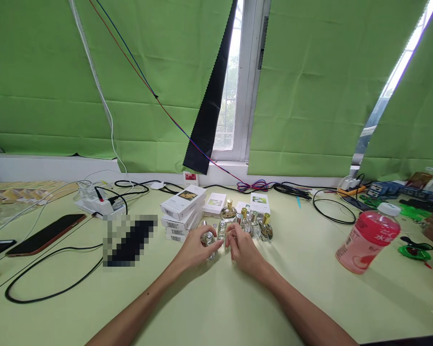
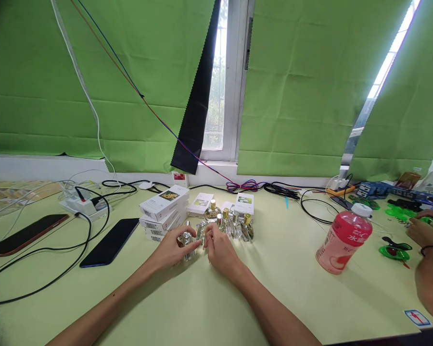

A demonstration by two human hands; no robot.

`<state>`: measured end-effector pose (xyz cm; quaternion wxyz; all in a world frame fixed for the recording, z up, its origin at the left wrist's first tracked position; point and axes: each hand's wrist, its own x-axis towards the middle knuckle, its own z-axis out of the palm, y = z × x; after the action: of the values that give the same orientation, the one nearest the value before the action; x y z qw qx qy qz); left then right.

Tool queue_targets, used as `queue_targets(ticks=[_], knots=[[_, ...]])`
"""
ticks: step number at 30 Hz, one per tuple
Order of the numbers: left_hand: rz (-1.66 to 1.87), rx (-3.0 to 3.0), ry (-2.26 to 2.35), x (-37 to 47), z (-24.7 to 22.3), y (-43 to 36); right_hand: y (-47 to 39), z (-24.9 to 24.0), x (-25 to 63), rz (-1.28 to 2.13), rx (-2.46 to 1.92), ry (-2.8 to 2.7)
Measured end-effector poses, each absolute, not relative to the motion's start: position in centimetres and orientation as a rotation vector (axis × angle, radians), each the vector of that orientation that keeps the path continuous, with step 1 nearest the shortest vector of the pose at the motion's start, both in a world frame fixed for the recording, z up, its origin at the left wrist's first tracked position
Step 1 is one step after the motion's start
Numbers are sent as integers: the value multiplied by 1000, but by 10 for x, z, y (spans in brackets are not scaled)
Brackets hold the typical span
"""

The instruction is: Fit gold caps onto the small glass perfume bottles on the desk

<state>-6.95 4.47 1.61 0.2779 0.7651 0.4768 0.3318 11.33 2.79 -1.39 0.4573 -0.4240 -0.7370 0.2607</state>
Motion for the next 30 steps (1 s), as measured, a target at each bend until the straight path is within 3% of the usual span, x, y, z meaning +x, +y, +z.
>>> queue_targets(ticks=[30], knots=[[857, 2001, 1121, -63, 3, 41, 25, -11, 114, 548, -1130, -1807]])
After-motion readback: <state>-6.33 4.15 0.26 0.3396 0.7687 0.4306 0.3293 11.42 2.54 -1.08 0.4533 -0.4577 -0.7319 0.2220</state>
